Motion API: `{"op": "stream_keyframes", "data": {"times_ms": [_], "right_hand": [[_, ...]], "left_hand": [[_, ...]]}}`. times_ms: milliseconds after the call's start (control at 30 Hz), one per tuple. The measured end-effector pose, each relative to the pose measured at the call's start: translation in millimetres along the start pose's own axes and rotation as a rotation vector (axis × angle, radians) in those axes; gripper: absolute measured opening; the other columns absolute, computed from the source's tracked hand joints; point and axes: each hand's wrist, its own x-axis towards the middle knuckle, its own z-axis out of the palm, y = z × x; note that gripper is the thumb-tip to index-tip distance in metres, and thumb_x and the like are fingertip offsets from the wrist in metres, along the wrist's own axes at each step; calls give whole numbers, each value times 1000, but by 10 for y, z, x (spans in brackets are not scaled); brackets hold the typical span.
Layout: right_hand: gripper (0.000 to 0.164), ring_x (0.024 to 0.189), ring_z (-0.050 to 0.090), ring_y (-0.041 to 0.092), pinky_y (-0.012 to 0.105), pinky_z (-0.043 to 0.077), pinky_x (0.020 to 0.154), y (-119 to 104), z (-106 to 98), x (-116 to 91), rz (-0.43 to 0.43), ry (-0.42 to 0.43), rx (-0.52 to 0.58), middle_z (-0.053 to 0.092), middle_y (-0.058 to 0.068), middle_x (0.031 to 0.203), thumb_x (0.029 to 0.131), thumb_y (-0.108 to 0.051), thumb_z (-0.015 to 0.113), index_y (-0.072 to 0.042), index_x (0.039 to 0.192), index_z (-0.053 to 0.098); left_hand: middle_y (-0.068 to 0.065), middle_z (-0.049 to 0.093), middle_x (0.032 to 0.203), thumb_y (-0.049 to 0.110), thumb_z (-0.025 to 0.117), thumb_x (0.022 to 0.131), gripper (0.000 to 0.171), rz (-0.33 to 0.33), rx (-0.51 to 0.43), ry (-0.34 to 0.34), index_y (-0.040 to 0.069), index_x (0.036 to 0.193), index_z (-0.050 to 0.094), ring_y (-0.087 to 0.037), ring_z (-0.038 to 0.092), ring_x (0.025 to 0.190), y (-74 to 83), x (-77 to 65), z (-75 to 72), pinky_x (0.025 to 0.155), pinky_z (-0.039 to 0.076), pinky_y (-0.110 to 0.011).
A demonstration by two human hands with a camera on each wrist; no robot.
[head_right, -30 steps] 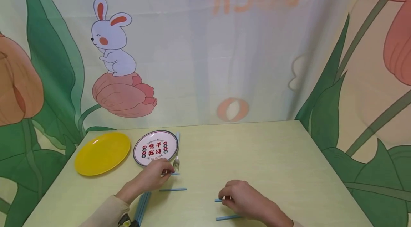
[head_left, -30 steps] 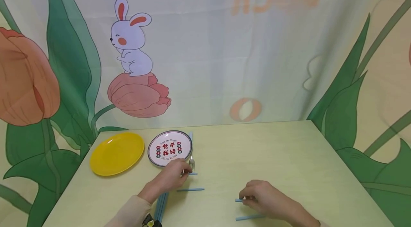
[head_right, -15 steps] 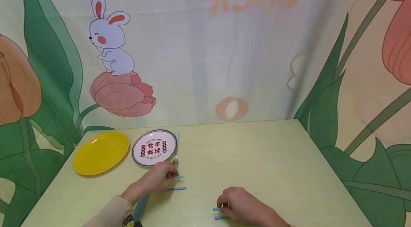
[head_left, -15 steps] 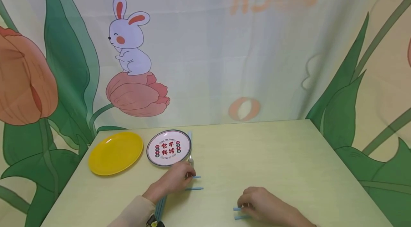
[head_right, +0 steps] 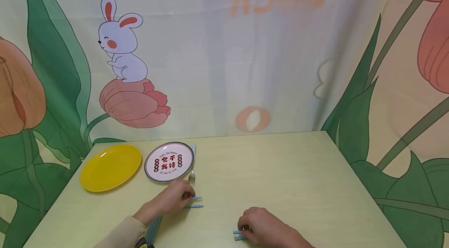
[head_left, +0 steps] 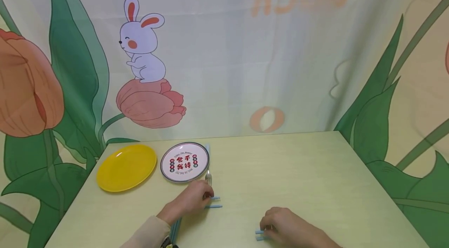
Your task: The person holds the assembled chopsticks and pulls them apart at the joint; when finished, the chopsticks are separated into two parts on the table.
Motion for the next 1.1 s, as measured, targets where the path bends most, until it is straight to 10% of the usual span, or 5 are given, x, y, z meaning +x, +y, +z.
{"op": "stream_keyframes", "data": {"times_ms": [1100], "right_hand": [[13, 81, 53, -5, 19, 49, 73, 58, 79, 3, 56, -14, 17, 64, -19, 88, 88, -9, 65, -17, 91, 76]], "left_hand": [[3, 64, 79, 3, 72, 82, 6, 4, -19, -61, 6, 86, 74, -3, 53, 72, -38, -37, 50, 66, 47, -19]]}}
